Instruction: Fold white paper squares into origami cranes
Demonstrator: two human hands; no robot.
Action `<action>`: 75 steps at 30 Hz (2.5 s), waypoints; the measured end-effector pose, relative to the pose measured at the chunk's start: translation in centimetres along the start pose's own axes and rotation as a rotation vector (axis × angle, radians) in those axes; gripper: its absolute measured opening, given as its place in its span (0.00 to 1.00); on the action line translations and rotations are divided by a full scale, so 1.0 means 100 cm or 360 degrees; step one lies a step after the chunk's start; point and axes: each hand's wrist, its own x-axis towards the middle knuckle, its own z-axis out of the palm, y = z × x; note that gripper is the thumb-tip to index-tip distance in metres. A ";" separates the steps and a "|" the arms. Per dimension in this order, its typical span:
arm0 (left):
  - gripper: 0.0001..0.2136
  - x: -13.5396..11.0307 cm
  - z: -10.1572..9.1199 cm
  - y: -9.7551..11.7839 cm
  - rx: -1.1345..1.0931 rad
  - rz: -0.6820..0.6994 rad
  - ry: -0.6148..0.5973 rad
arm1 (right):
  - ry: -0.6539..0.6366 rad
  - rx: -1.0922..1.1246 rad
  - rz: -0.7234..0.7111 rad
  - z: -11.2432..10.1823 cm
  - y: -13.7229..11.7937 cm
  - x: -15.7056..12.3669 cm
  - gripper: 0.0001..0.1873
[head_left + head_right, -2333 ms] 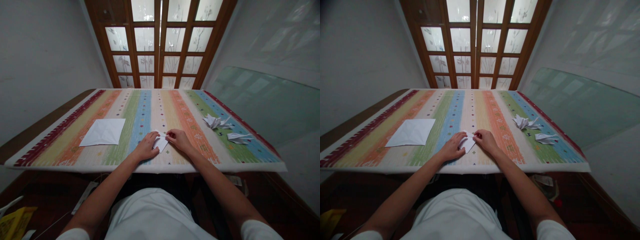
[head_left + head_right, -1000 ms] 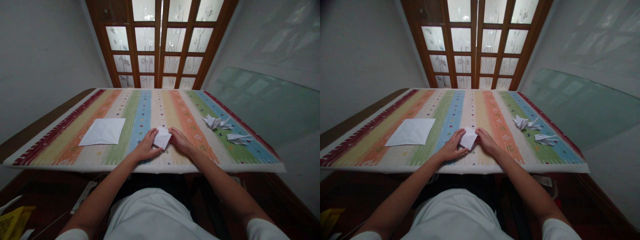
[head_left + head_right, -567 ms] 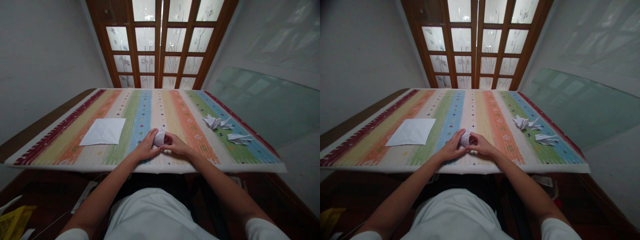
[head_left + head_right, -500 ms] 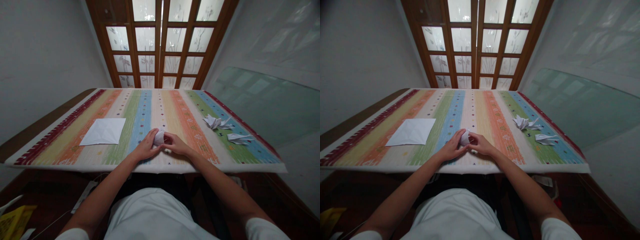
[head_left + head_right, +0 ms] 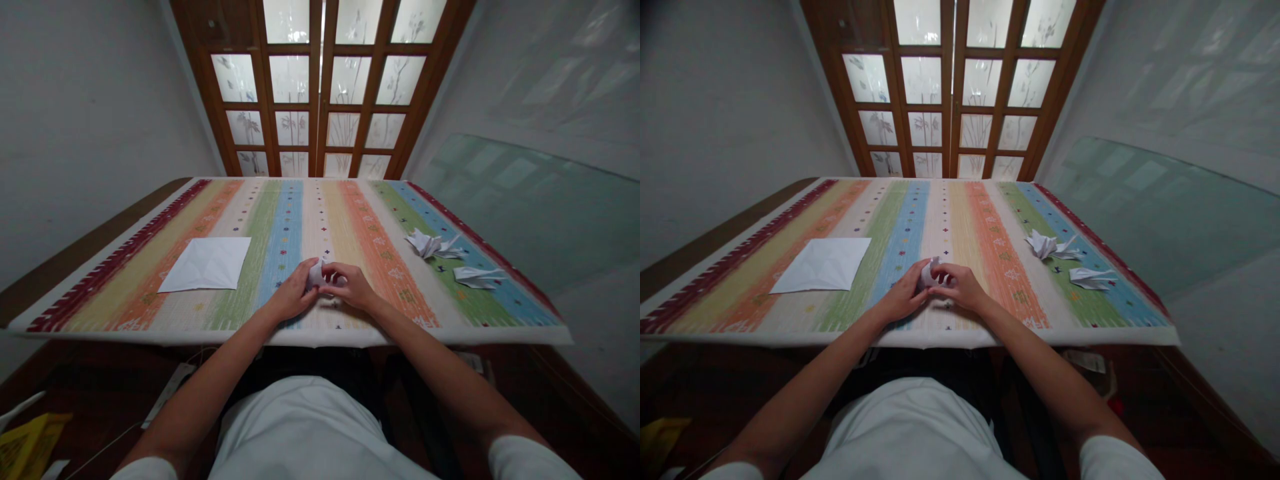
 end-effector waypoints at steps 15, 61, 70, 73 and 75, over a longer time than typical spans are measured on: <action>0.30 0.001 0.001 0.005 0.0008 -0.0044 -0.0032 | 0.0285 -0.0202 0.0037 0.003 0.000 0.002 0.09; 0.22 0.001 -0.014 0.025 0.0200 -0.0075 -0.0094 | 0.0092 -0.0099 0.0226 -0.001 0.000 0.000 0.08; 0.07 0.000 -0.009 0.017 0.0340 -0.0098 -0.0102 | -0.0072 -0.0385 0.0239 -0.011 0.012 -0.006 0.06; 0.07 -0.001 -0.009 0.016 0.0352 -0.0112 -0.0120 | -0.0084 -0.0466 0.0247 -0.011 0.015 -0.009 0.08; 0.08 -0.001 -0.010 0.017 0.0344 -0.0130 -0.0159 | -0.0087 -0.0477 0.0264 -0.012 0.015 -0.009 0.11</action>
